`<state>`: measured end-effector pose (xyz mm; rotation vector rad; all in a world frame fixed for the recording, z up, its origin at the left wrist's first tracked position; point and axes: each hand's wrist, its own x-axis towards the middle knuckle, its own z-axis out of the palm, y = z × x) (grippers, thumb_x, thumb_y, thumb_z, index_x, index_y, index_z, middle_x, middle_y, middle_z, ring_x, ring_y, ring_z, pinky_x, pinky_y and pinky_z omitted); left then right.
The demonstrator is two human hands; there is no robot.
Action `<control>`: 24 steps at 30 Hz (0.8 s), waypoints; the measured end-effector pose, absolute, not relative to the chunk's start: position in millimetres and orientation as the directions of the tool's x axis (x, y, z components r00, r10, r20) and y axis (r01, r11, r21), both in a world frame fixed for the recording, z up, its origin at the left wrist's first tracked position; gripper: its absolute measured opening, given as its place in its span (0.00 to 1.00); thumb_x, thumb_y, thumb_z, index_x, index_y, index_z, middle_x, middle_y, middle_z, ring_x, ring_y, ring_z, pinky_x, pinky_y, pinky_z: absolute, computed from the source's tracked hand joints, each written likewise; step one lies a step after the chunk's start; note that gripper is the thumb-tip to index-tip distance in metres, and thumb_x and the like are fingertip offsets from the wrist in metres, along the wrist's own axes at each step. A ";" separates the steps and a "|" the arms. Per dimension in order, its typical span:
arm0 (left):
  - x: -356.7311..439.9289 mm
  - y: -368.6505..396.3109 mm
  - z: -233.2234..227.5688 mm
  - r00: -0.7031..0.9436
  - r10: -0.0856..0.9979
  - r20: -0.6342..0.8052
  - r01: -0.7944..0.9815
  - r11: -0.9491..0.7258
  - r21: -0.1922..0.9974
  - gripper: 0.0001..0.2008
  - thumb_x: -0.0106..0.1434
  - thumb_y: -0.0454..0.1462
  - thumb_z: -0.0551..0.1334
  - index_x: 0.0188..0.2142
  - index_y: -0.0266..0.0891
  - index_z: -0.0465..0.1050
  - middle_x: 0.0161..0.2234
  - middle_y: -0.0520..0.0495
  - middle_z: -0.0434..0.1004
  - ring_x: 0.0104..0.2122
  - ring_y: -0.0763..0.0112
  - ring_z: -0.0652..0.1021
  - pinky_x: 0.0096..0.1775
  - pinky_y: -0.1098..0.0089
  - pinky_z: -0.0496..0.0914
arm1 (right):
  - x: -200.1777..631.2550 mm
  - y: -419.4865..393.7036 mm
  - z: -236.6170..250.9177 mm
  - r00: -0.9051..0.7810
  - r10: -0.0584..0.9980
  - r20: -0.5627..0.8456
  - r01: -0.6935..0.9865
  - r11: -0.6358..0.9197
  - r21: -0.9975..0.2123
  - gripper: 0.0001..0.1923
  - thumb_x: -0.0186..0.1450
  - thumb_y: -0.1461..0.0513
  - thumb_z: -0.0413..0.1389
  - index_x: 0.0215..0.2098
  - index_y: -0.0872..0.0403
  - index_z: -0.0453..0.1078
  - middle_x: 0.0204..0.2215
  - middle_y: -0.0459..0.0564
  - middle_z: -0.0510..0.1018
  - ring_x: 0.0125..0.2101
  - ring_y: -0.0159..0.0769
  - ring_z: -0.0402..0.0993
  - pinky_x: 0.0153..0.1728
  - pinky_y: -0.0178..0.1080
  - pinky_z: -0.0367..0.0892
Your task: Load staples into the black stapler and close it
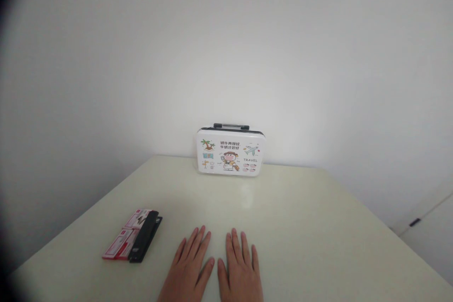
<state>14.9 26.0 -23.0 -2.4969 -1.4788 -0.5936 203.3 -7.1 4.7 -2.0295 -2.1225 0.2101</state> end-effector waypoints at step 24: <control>14.3 26.8 -23.4 0.418 0.815 0.400 0.866 -0.490 0.094 0.30 0.74 0.47 0.51 0.72 0.49 0.48 0.72 0.48 0.51 0.69 0.57 0.59 0.64 0.49 0.64 | 204.7 -6.8 -0.5 -0.044 0.994 0.101 0.962 0.070 -0.263 0.32 0.75 0.45 0.38 0.72 0.46 0.46 0.72 0.44 0.45 0.71 0.52 0.41 0.68 0.64 0.50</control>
